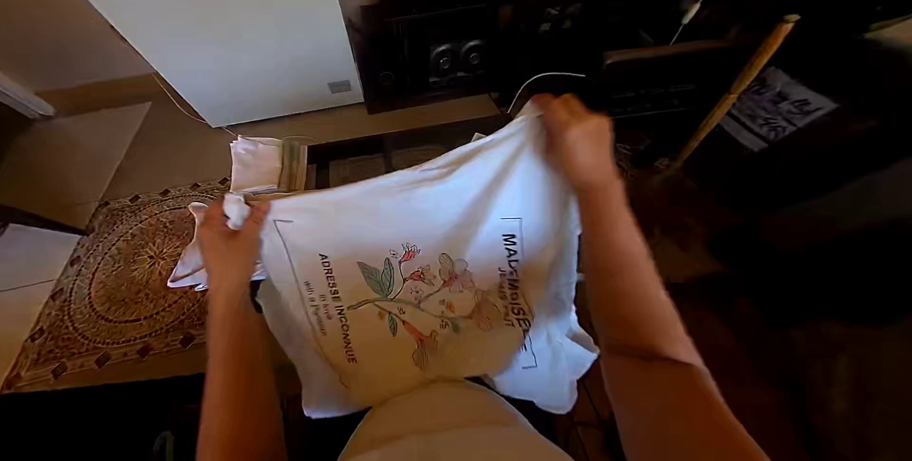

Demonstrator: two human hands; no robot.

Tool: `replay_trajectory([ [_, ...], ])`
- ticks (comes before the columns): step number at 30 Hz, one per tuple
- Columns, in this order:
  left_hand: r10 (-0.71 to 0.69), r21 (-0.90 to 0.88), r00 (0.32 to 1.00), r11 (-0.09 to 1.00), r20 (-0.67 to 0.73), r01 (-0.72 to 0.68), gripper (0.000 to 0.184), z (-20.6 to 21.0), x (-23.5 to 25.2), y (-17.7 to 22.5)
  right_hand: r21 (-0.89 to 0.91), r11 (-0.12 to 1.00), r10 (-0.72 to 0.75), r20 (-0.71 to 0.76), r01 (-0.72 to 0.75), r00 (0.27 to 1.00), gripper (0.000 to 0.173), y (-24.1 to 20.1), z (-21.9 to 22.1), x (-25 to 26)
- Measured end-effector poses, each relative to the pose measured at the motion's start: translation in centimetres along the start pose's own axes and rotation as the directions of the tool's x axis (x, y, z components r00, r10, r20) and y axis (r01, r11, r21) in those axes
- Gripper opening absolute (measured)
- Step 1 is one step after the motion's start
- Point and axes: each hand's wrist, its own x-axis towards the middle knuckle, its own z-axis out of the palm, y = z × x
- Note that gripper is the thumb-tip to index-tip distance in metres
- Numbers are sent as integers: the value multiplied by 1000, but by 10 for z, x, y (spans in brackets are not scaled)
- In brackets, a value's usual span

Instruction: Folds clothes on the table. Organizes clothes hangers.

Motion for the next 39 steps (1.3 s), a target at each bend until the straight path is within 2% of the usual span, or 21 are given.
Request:
replay_trajectory([
  [2,-81,-1,997,997,13,81,43,34,-16,-27,44,993,111,68,-114,992,40,1,62,-26],
  [4,-165,6,984,986,62,164,42,54,-33,-48,171,956,197,231,-240,953,50,4,108,-64],
  [5,-195,14,977,981,85,195,41,59,-40,-56,229,919,248,294,-320,923,52,6,123,-85],
  [7,-233,25,967,973,107,231,40,63,-50,-65,274,837,383,327,-475,864,45,15,136,-123],
  [9,-240,28,966,971,99,238,38,60,-57,-69,246,761,528,304,-601,793,39,21,132,-154],
  [12,-244,11,967,970,77,244,36,54,-59,-70,152,657,672,325,-738,665,48,21,120,-189],
  [15,-235,-27,968,971,84,238,31,54,-56,-72,93,609,703,399,-788,589,56,21,120,-208],
  [18,-238,-87,964,965,123,249,27,52,-49,-71,36,614,707,419,-789,569,40,24,128,-210],
  [20,-293,-124,936,939,195,320,27,50,-41,-62,-22,597,726,440,-802,528,31,31,126,-197],
  [22,-359,-161,876,891,322,425,27,47,-27,-44,-6,530,757,453,-848,470,34,37,112,-180],
  [24,-332,-246,835,849,439,467,27,49,-8,-25,134,410,825,368,-902,429,39,46,93,-169],
  [25,-274,-309,852,846,446,434,27,57,4,-20,250,339,866,292,-907,405,41,53,87,-168],
  [26,-228,-343,891,862,394,372,29,68,14,-15,355,291,898,218,-888,381,42,62,85,-169],
  [27,-190,-338,940,897,285,283,35,81,23,-10,424,260,919,165,-867,357,42,72,83,-171],
  [29,-89,-196,995,976,54,98,58,106,32,5,509,193,938,154,-839,309,43,89,80,-177],
  [31,40,-32,999,999,-21,-41,66,127,23,21,594,90,954,180,-799,241,43,100,76,-188],
  [33,107,75,987,990,122,-117,58,157,-4,25,632,-17,973,188,-775,132,41,96,66,-196],
  [35,77,150,915,978,397,-148,53,196,-49,11,665,-103,978,205,-739,48,37,95,58,-208],
  [37,-7,264,794,945,608,-194,54,226,-94,-16,692,-139,972,231,-709,35,36,103,53,-225],
  [38,-55,318,748,924,661,-213,53,233,-110,-27,705,-153,970,242,-692,33,38,108,50,-233],
  [39,-69,347,746,911,663,-224,52,234,-121,-35,712,-163,969,246,-683,25,38,112,46,-238],
])
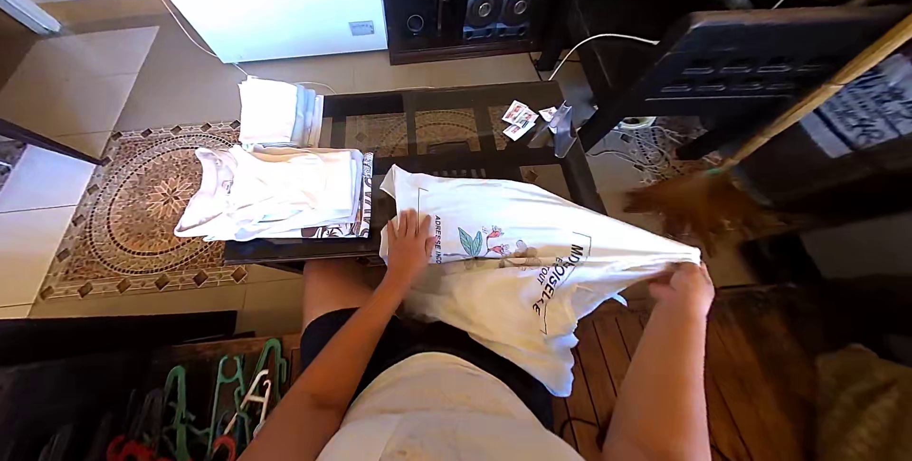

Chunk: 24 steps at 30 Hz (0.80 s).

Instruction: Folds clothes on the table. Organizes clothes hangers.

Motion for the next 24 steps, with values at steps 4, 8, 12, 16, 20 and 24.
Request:
replay_trajectory([
  [4,-194,-114,978,976,-75,185,65,-17,-9,-5,90,995,31,-9,-30,999,38,-6,-23,-6],
  [8,-383,-167,920,905,84,392,73,-57,1,-4,242,970,19,8,-21,1000,30,-16,-34,-10],
  [12,-365,-346,920,852,144,393,58,-55,-2,2,198,980,7,58,-19,998,30,-22,-35,-11],
  [16,-377,-322,925,884,-57,340,38,-47,-10,0,198,980,18,-2,-17,1000,29,-23,-33,-15],
  [20,-369,-263,924,886,99,382,43,-49,-7,5,160,987,12,0,-12,1000,29,-21,-31,-22],
  [24,-360,-244,922,890,141,385,29,-50,1,15,164,986,12,13,-14,1000,27,-17,-28,-30],
])
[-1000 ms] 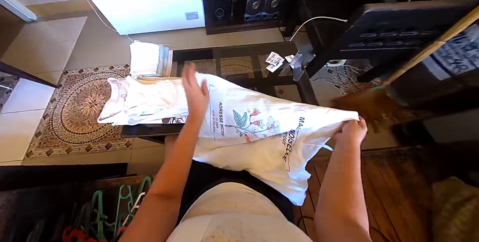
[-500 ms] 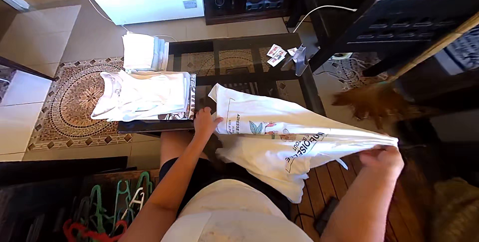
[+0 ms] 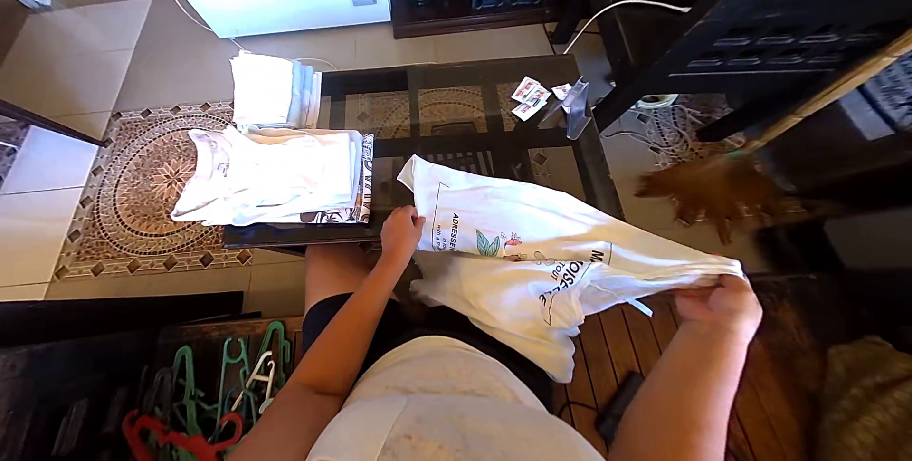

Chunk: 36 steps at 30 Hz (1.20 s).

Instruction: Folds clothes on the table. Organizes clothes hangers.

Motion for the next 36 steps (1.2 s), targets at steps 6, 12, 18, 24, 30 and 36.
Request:
replay_trajectory([
  [6,142,8,989,990,-33,-142,15,3,0,10,-4,1000,0,1,0,1000,28,0,3,-8],
  [12,24,-608,983,788,179,91,41,-1,25,-17,52,998,27,-20,-26,999,28,1,6,-13],
  [18,-47,-947,998,320,-38,-21,51,-10,34,-24,46,998,39,-5,-38,999,30,-2,5,-17],
  [24,0,-582,980,805,-197,-117,47,-20,23,-43,71,997,46,-13,-45,999,27,-5,3,-16],
  [30,-144,28,986,989,83,142,59,-17,-11,-16,93,996,-3,35,0,999,22,-7,6,-18],
  [36,-99,120,988,989,122,84,41,-9,-6,-8,-3,999,-39,166,40,985,27,-16,4,-18],
])
